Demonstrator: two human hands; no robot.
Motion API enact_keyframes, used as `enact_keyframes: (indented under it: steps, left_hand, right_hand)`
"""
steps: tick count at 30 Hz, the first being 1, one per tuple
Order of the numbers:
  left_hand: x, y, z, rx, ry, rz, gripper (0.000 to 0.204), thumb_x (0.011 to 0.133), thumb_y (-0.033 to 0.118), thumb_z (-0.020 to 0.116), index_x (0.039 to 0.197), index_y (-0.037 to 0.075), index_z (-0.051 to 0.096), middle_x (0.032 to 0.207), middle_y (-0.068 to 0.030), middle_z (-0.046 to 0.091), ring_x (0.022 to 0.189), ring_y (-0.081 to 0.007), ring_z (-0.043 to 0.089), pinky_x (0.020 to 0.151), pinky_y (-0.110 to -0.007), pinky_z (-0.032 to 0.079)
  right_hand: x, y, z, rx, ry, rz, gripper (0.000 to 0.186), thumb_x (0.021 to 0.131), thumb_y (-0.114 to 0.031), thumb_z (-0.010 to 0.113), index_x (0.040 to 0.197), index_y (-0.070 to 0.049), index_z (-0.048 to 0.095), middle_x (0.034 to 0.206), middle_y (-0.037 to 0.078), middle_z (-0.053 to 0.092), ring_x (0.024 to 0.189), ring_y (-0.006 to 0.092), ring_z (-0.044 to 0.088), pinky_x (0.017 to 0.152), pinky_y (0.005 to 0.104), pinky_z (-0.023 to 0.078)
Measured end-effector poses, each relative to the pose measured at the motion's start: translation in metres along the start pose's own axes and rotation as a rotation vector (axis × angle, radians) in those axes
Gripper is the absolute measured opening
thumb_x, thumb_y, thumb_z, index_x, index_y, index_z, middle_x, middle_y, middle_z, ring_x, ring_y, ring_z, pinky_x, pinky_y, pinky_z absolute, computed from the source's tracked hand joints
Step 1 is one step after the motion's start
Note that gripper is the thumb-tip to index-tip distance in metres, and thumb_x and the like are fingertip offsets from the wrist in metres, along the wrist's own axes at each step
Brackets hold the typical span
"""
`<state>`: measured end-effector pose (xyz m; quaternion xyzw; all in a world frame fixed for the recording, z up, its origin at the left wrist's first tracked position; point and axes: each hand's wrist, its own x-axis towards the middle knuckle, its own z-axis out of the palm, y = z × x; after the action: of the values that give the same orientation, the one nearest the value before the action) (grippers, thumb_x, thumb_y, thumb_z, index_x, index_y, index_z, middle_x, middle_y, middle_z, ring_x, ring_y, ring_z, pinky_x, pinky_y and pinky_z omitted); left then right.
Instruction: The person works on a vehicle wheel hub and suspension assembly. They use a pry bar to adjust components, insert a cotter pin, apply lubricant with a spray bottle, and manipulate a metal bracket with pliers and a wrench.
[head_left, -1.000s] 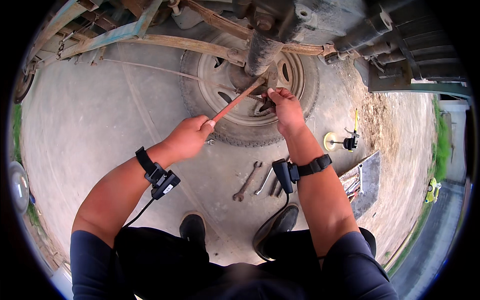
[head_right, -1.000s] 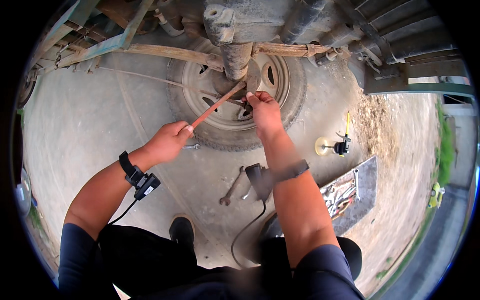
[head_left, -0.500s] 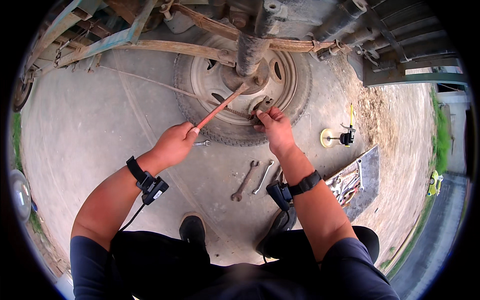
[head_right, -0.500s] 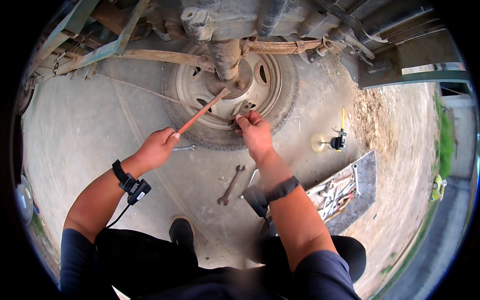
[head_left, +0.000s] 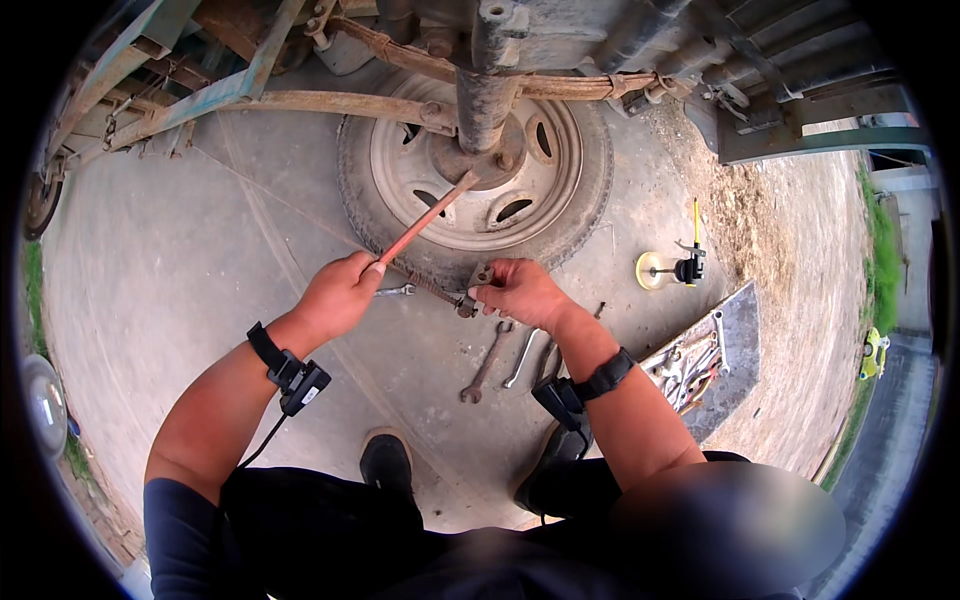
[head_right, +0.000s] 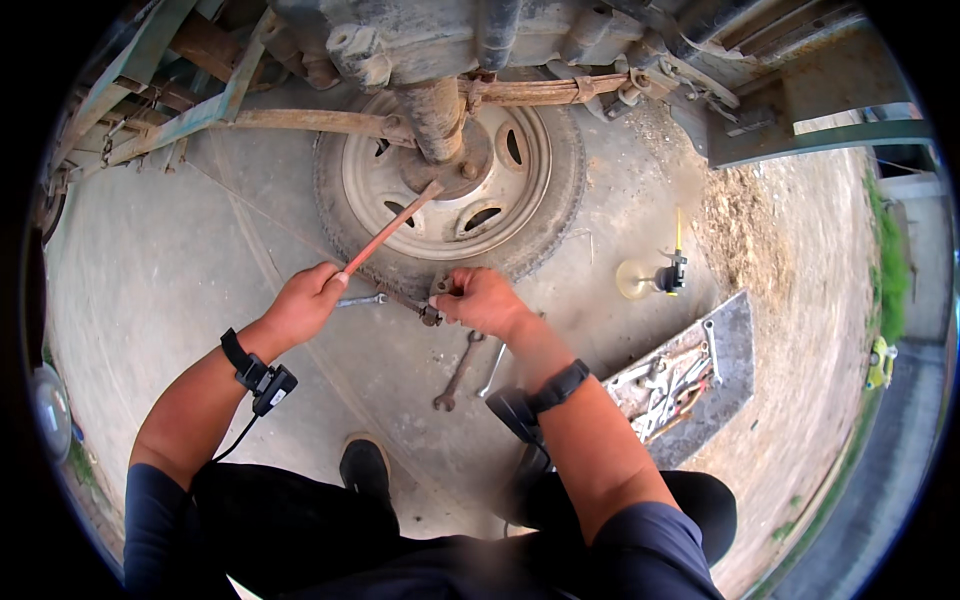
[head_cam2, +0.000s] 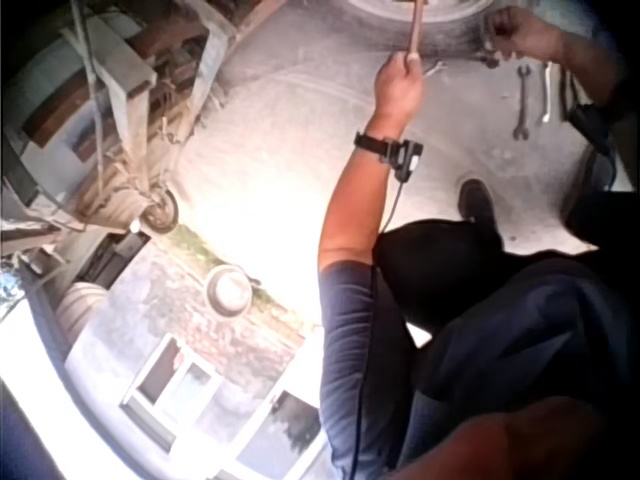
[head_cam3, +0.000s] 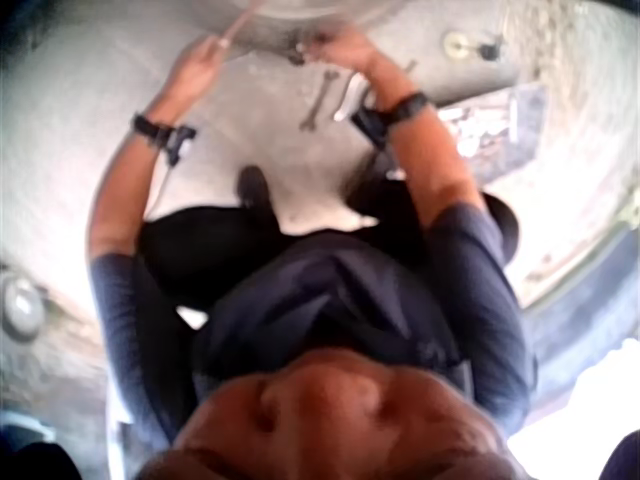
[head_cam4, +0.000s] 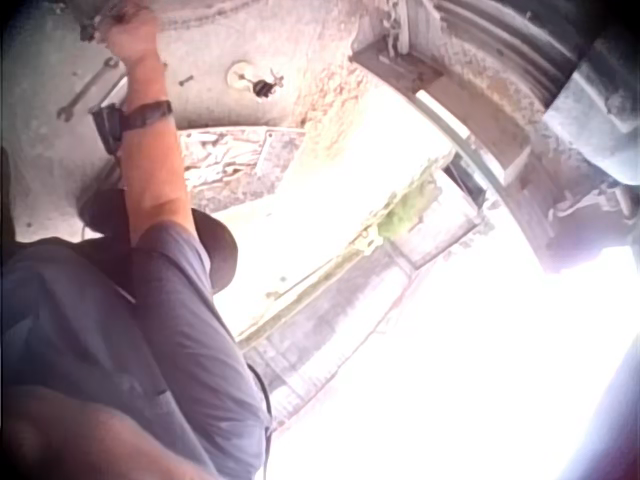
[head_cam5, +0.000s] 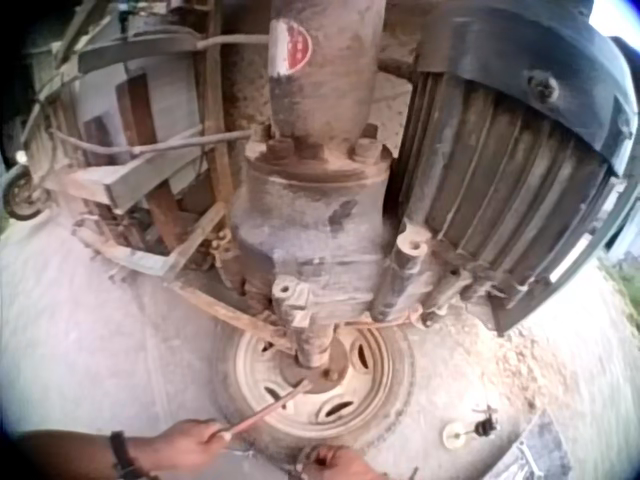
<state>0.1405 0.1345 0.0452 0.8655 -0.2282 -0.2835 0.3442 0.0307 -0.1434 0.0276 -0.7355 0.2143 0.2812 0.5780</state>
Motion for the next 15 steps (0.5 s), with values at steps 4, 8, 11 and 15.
enact_keyframes:
  steps: [4, 8, 11, 15]
  left_hand:
    - [-0.002, -0.004, -0.002, 0.031, -0.014, -0.024, 0.029, 0.105, 0.026, 0.052, 0.093, -0.001, 0.055, 0.077, -0.0213, 0.057, 0.070, -0.0371, 0.054, 0.068, -0.045, 0.046]
    - [-0.003, -0.003, -0.003, 0.034, -0.019, -0.030, 0.030, 0.105, 0.026, 0.052, 0.094, -0.001, 0.055, 0.075, -0.0196, 0.056, 0.069, -0.0347, 0.054, 0.067, -0.044, 0.046]
    - [-0.002, -0.002, -0.003, 0.027, -0.021, -0.031, 0.030, 0.106, 0.027, 0.052, 0.095, -0.001, 0.056, 0.074, -0.0183, 0.056, 0.068, -0.0325, 0.053, 0.067, -0.044, 0.046]
    - [-0.004, -0.004, -0.003, 0.033, -0.020, -0.041, 0.030, 0.105, 0.027, 0.053, 0.095, 0.000, 0.056, 0.074, -0.0179, 0.056, 0.068, -0.0320, 0.054, 0.067, -0.043, 0.046]
  right_hand:
    - [0.001, 0.008, 0.011, 0.064, -0.161, 0.049, 0.018, 0.088, -0.018, 0.077, 0.094, -0.002, 0.072, 0.077, 0.002, 0.069, 0.067, 0.0112, 0.064, 0.064, 0.0287, 0.051]
    - [-0.002, 0.026, 0.041, 0.118, -0.107, 0.082, 0.017, 0.089, -0.017, 0.077, 0.095, -0.002, 0.073, 0.079, 0.003, 0.070, 0.067, 0.0106, 0.066, 0.063, 0.0287, 0.052]
    - [0.003, 0.054, 0.060, 0.241, -0.075, 0.170, 0.017, 0.091, -0.017, 0.077, 0.096, -0.002, 0.072, 0.080, 0.002, 0.070, 0.068, 0.0114, 0.067, 0.061, 0.0278, 0.052]
    - [0.004, 0.064, 0.069, 0.327, -0.060, 0.281, 0.021, 0.092, -0.020, 0.076, 0.101, -0.002, 0.068, 0.088, 0.003, 0.071, 0.075, 0.0134, 0.070, 0.062, 0.0274, 0.053]
